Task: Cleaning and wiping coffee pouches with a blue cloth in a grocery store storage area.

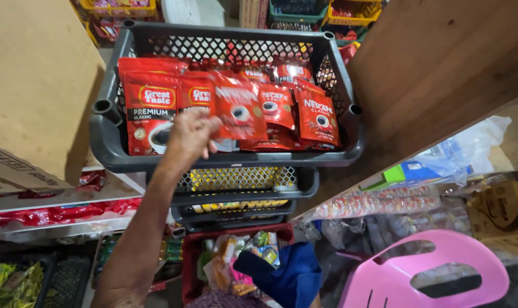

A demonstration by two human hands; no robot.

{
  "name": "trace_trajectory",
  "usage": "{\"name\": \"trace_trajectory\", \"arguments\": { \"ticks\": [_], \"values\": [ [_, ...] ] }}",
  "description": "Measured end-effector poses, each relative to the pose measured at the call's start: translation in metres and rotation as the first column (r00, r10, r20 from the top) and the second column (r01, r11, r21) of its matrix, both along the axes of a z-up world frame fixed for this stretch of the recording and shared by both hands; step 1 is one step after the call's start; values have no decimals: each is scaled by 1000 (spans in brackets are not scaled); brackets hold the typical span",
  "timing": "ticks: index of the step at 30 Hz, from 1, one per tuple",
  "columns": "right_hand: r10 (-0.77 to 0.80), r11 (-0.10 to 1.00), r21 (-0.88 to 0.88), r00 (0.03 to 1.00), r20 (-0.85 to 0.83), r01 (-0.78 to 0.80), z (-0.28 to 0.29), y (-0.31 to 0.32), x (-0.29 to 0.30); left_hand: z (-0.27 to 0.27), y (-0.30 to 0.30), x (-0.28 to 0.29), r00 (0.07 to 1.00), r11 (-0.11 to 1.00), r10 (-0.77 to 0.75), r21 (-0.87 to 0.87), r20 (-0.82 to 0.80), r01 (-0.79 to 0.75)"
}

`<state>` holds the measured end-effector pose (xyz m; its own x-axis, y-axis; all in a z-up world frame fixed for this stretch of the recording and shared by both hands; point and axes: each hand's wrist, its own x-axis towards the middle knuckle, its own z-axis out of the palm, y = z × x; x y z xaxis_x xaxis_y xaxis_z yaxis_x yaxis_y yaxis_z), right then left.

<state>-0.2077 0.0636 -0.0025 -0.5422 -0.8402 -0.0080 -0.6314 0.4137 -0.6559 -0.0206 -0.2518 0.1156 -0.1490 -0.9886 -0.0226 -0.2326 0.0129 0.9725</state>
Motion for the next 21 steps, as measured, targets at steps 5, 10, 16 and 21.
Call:
{"name": "trace_trajectory", "arguments": {
  "ticks": [5, 10, 16, 21],
  "values": [
    [40, 982, 184, 999, 19, -43, 6, -34, -10, 12, -8, 17, 989, 984, 144, -103, -40, -147],
    [53, 991, 111, 987, 152, -71, 12, -38, -15, -26, -25, 25, 999, 996, 27, -82, -33, -30],
    [60, 997, 27, 948, 313, -72, 17, -46, -19, -25, -13, 35, 969, 999, 27, -30, 246, -20],
    [84, 996, -55, 904, 420, -67, 29, -60, -30, -33, -8, 34, 957, 995, 52, -99, 287, -24]
  ]
}}
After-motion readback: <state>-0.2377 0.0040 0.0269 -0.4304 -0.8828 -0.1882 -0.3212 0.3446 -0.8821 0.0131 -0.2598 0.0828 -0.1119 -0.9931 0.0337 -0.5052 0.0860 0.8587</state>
